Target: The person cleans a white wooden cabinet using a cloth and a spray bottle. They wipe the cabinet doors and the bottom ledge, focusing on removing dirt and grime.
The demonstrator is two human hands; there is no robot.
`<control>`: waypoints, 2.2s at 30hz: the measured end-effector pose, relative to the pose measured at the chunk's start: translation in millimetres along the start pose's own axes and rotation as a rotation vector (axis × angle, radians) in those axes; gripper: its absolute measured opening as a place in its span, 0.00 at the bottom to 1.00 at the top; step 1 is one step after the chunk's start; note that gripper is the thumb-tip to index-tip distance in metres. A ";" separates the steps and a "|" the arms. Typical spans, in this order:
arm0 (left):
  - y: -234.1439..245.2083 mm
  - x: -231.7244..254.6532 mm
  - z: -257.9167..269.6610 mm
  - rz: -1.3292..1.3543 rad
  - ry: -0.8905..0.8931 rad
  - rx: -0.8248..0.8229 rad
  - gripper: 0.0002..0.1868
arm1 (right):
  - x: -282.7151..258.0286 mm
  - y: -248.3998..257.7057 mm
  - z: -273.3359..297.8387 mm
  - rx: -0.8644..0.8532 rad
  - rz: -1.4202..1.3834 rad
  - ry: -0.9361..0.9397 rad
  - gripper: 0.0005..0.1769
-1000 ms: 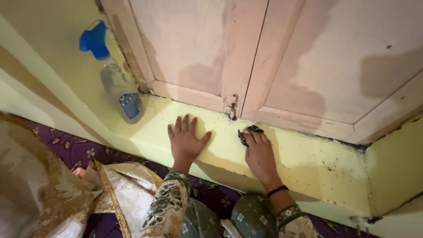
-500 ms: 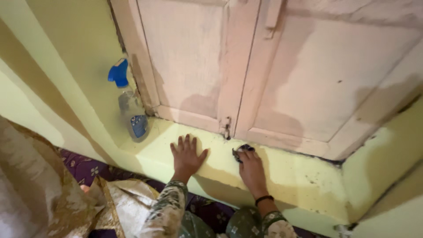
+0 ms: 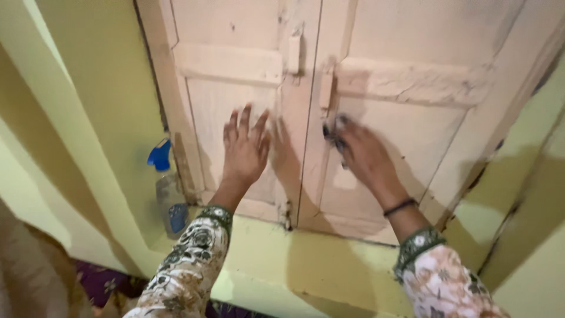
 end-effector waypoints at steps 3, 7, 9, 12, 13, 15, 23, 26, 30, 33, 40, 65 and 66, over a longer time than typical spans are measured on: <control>7.9 41.9 -64.8 0.068 -0.074 0.150 0.30 | -17.9 38.5 -66.5 0.316 0.044 0.124 0.23; 7.7 78.6 -124.9 0.320 -0.135 0.322 0.33 | -25.7 40.5 -121.4 0.186 0.147 0.054 0.27; 0.6 84.4 -145.5 0.190 -0.089 0.139 0.34 | -16.4 23.4 -129.2 -0.080 0.202 -0.055 0.27; -8.2 86.1 -157.5 -0.147 -0.260 0.048 0.35 | -8.9 0.9 -119.4 0.067 0.264 0.188 0.32; -10.9 84.3 -156.3 -0.281 -0.351 0.045 0.36 | -4.1 -2.9 -115.5 0.076 0.279 0.166 0.33; -12.9 75.6 -156.2 -0.435 -0.365 0.042 0.36 | -4.2 -9.3 -112.9 0.092 0.308 0.124 0.36; -10.9 74.4 -155.5 -0.340 -0.254 0.133 0.36 | -27.3 -16.8 -97.6 0.230 0.111 0.018 0.35; -9.8 87.7 -151.3 -0.334 -0.207 0.162 0.27 | -32.3 -19.8 -97.7 0.315 0.054 -0.010 0.32; 0.1 85.4 -160.7 -0.190 -0.096 0.028 0.17 | -36.5 -20.5 -97.3 0.310 0.011 -0.069 0.32; 6.3 82.2 -159.6 -0.075 -0.075 0.023 0.15 | -34.8 -21.6 -96.3 0.356 0.074 -0.021 0.31; -10.1 88.5 -172.5 0.542 0.369 0.347 0.35 | -33.8 -21.6 -95.6 0.326 0.040 -0.050 0.27; -76.5 37.7 -172.0 1.331 0.201 0.234 0.10 | -31.4 16.4 -184.5 -0.067 0.387 0.161 0.45; -75.4 40.3 -170.6 1.317 0.247 0.207 0.10 | -33.0 13.0 -187.4 -0.084 0.416 0.163 0.48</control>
Point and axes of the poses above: each hand's wrist, its own z-axis away from the middle knuckle, its own y-axis out of the back of the hand, x = y × z, the point moved 2 cm from there along -z, towards the middle knuckle, and after that the axes turned 5 degrees about x, right-handed, at the moved point
